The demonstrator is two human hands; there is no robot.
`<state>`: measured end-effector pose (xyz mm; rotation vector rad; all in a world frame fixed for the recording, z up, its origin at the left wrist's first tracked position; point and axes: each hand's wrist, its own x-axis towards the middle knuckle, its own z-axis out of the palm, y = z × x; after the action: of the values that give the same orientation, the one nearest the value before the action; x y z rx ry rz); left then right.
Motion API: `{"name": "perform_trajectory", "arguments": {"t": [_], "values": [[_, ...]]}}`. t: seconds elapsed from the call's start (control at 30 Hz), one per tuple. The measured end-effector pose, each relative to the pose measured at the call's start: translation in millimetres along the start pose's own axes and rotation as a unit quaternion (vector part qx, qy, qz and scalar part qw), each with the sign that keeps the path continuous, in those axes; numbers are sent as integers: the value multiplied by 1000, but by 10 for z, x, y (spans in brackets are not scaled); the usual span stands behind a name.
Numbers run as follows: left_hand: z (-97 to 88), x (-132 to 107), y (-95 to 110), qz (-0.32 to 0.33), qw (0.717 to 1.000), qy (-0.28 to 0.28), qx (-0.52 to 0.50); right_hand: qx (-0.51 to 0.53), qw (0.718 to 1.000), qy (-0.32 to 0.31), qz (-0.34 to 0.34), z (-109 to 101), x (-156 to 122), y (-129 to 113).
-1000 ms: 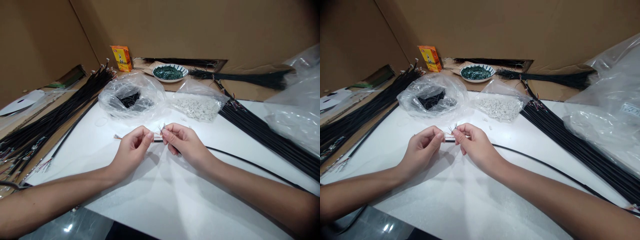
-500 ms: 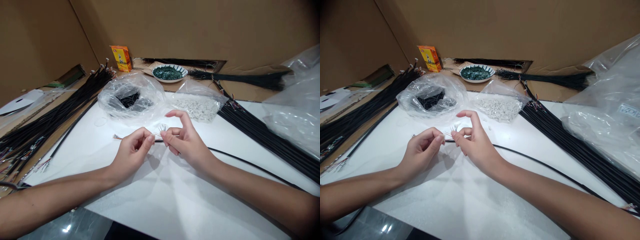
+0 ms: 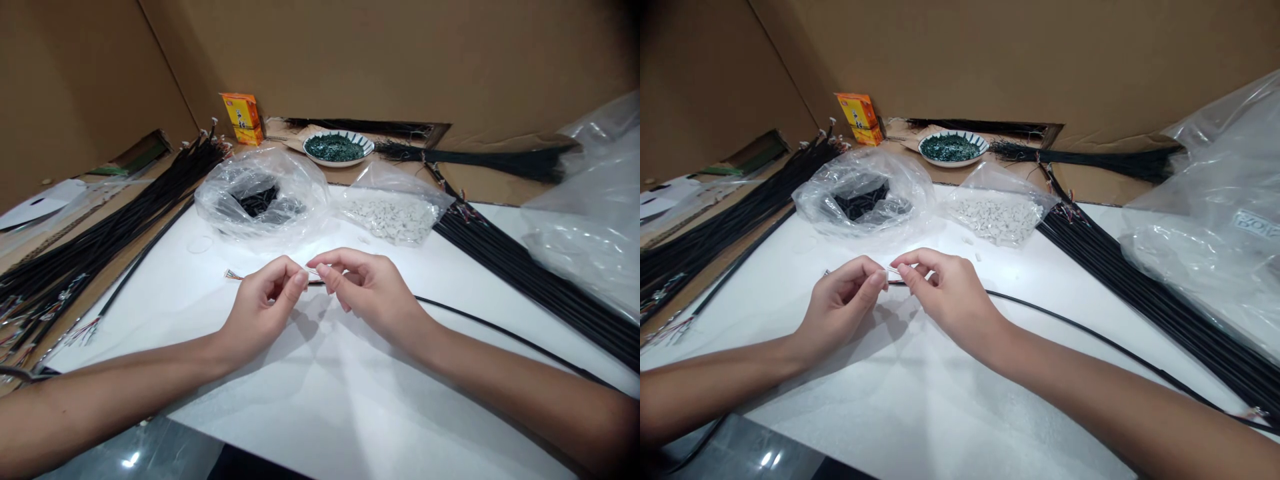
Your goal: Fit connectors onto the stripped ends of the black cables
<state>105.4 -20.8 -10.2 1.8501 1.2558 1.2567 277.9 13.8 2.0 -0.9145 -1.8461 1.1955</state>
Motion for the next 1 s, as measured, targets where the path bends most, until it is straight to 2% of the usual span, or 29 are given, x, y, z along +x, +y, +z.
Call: {"name": "perform_trajectory", "arguments": {"t": [0.37,0.57,0.67,0.8,1.0], "values": [[-4,-7,-14,35,999,0,18,-32,999,-7,-4,-46,24,23],[-7,-35,-19,113,990,3,84,-46,999,-21,-2,-79,45,2],[-19,-54,-5,189,970,17,150,-34,999,-36,3,-81,45,-10],[-44,-76,14,289,928,39,230,-59,997,-41,4,-64,14,-64],[-64,-98,49,358,898,-7,255,-177,983,-51,-26,-73,-50,-202]]}}
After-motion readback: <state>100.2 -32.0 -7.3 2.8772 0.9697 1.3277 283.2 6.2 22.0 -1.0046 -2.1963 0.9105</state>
